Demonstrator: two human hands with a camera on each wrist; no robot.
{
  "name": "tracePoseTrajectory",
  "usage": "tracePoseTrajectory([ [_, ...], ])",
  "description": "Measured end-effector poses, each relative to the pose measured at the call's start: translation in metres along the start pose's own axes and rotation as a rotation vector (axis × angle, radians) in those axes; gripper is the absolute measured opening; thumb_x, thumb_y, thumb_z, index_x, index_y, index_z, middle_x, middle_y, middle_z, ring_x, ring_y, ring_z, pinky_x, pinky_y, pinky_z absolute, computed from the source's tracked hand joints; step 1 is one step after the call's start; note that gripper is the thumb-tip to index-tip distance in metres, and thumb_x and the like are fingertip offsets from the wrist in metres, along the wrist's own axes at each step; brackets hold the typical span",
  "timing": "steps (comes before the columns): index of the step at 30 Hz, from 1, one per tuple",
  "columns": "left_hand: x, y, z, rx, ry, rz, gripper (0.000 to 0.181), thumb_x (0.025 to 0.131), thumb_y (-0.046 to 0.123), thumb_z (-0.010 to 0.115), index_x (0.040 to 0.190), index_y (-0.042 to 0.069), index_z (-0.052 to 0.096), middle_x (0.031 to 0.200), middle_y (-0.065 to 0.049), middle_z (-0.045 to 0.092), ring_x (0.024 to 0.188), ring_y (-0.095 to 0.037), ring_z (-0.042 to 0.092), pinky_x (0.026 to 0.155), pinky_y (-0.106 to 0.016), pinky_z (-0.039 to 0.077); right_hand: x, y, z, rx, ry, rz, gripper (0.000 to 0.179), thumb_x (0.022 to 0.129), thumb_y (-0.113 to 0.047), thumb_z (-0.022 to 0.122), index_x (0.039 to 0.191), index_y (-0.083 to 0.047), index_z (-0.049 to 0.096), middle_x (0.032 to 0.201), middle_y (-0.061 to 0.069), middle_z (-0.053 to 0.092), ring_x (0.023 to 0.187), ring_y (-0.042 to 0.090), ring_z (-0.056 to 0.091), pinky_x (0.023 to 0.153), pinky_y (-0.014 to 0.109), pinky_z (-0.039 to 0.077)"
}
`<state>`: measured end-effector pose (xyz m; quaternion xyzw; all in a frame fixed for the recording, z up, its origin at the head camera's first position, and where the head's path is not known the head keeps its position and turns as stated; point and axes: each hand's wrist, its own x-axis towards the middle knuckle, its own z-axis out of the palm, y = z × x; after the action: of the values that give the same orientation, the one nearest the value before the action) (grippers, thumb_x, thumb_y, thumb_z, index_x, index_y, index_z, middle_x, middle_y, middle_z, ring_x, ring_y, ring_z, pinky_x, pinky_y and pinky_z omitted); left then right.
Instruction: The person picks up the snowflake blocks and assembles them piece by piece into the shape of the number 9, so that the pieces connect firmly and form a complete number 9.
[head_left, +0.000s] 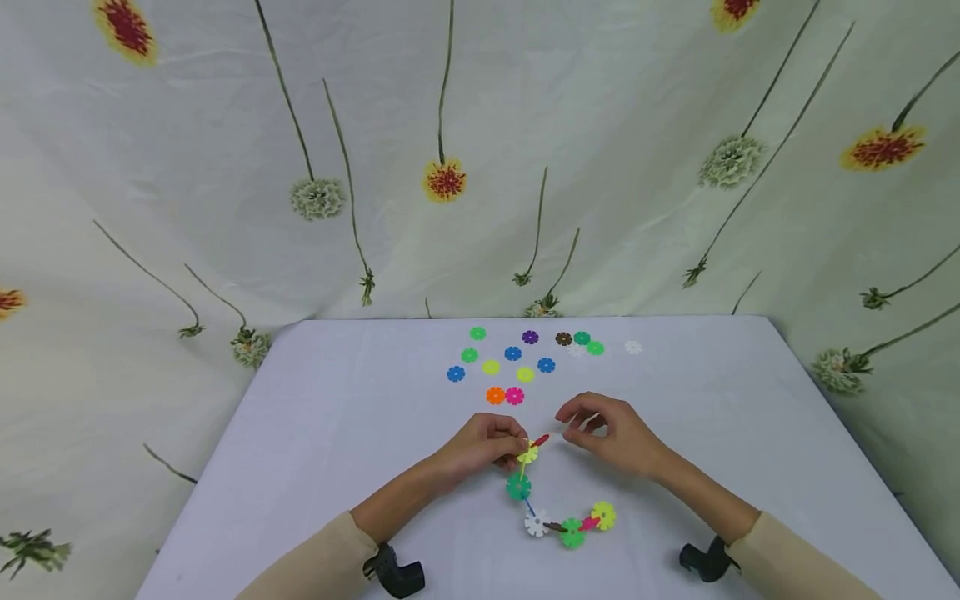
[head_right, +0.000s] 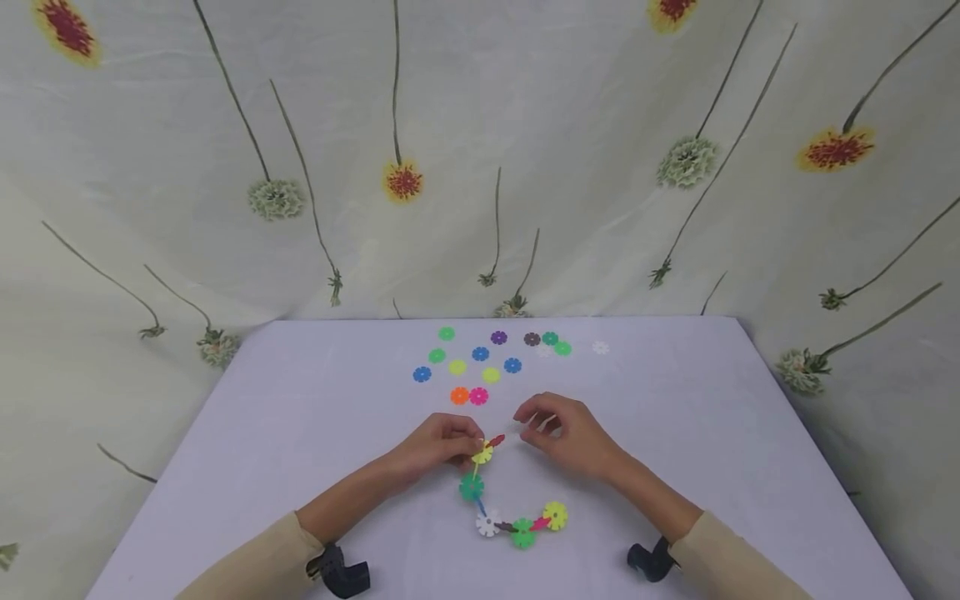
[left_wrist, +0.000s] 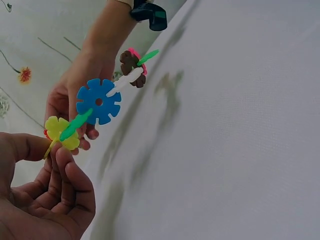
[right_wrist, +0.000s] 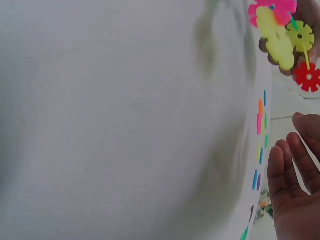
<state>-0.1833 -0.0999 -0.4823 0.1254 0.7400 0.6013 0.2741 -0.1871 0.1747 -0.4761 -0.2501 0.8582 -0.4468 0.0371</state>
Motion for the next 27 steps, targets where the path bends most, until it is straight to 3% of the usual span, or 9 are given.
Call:
tracePoseTrajectory([
  [12, -0.003, -0.001, -0.004, -0.018, -0.007, 0.001, 0.025, 0.102, 0.019, 0.070, 0.111, -0.003, 0.071, 0.085, 0.002, 0.072, 0.075, -0.012, 0.066, 0.078, -0.019, 0.059, 0.011, 0.059, -0.035, -0.120, 0.186, 0.209, 0.016, 0.099, -0.015, 0.077, 0.114, -0.014, 0.077, 0.108, 0.004, 0.078, 0.099, 0.015, 0.068, 0.085, 0.022, 0.055],
  [22, -0.003, -0.003, -0.003, 0.003, 0.000, -0.006, 0.026, 0.102, 0.023, 0.070, 0.114, -0.001, 0.072, 0.085, 0.003, 0.072, 0.074, -0.011, 0.066, 0.078, -0.018, 0.057, 0.026, 0.084, -0.065, -0.216, 0.343, 0.307, 0.018, 0.101, -0.015, 0.069, 0.115, -0.005, 0.074, 0.117, 0.018, 0.074, 0.113, 0.036, 0.064, 0.099, 0.049, 0.049],
  [27, -0.002, -0.003, -0.004, -0.004, -0.006, -0.010, 0.026, 0.102, 0.023, 0.070, 0.113, -0.001, 0.073, 0.084, 0.004, 0.072, 0.074, -0.010, 0.066, 0.077, -0.017, 0.057, 0.036, 0.097, -0.071, -0.254, 0.437, 0.352, 0.023, 0.101, -0.015, 0.065, 0.117, 0.000, 0.072, 0.118, 0.024, 0.071, 0.112, 0.040, 0.061, 0.099, 0.052, 0.047],
])
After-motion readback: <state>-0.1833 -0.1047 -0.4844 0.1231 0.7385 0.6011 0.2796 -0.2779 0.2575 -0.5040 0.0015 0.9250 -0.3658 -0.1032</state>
